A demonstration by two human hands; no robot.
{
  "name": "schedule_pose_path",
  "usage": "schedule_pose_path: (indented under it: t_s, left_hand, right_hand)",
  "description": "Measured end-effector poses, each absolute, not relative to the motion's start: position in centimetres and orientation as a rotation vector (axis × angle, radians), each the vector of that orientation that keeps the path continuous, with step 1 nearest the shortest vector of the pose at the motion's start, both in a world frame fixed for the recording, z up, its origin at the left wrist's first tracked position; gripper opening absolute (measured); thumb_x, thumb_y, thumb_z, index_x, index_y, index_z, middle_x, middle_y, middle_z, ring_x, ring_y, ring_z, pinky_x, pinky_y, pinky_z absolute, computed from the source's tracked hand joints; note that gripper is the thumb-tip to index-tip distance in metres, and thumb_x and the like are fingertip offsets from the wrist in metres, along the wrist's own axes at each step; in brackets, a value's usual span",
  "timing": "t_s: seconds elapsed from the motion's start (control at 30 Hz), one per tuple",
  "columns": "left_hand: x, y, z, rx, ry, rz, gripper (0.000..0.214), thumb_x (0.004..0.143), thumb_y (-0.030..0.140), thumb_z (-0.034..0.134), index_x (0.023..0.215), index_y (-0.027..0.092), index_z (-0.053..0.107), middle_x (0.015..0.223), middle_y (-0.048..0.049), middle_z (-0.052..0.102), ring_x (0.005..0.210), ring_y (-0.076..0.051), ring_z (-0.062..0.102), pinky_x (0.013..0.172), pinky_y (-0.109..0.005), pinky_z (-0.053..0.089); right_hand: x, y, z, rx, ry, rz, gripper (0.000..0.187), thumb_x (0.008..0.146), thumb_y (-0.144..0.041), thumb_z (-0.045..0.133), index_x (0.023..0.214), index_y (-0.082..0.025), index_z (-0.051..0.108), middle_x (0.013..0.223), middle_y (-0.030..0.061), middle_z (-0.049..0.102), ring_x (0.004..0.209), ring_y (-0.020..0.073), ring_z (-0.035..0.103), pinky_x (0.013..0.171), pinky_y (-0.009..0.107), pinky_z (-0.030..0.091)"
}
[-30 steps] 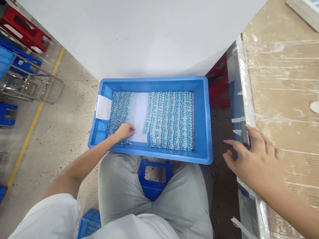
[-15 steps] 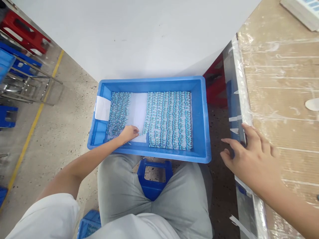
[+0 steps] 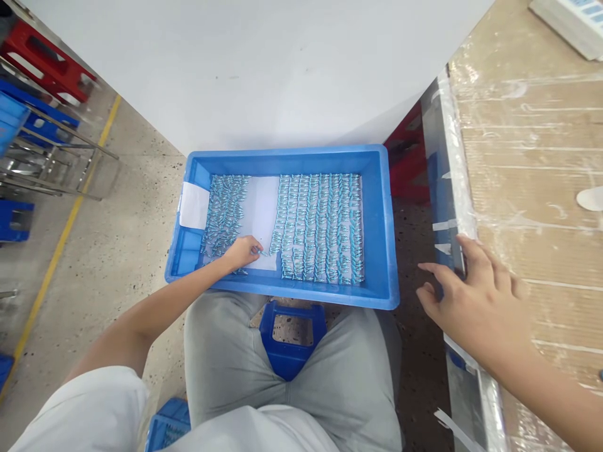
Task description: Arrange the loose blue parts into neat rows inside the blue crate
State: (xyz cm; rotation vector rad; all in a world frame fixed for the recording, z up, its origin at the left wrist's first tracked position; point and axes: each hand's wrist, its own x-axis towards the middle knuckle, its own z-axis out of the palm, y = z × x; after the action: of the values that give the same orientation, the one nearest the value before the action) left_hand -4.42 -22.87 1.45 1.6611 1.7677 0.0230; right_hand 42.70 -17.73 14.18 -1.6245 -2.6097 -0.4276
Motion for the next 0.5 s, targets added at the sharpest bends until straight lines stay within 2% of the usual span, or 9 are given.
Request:
schedule_pose_path:
  t_s: [0.17,0.33,0.5]
  left_hand:
    - [-4.0,-22.5,1.5,1.620,1.762,-0.044,0.025,0.084,0.016,0.066,0.105,0.018,0.078,0.102,-0.0066,0.076,0.090,-0.018,0.071,0.096,-0.029,0.054]
    - [-3.5,-22.4,1.5,1.581,1.808,-0.112,0.026,0.080,0.013,0.066,0.104,0.018,0.076,0.099,-0.0056,0.077,0.095,-0.019,0.072,0.095,-0.028,0.053]
    - [-2.5,-22.6,1.1,1.512,1.856,-0.130,0.020,0.080,0.016,0.067,0.098,0.017,0.075,0.095,-0.0064,0.077,0.091,-0.020,0.072,0.090,-0.027,0.054]
  right_hand:
    - [42.7,-17.7,14.2,-1.544,-2.616,-0.486,0.029,0.077,-0.040,0.067,0.097,-0.023,0.080,0.158,0.0064,0.031,0.124,0.0375,0.053,0.083,0.041,0.050]
    - [42.8,-17.7,14.1,-1.550,-2.628,-0.476,0.026,0.075,-0.037,0.073,0.096,-0.023,0.079,0.158,0.0066,0.029,0.122,0.0385,0.053,0.084,0.041,0.049]
    - [43.1,-17.7,13.9,-1.542,-2.631,-0.471,0.026,0.079,-0.038,0.070,0.098,-0.022,0.080,0.159,0.0072,0.028,0.125,0.0395,0.051,0.086,0.042,0.050]
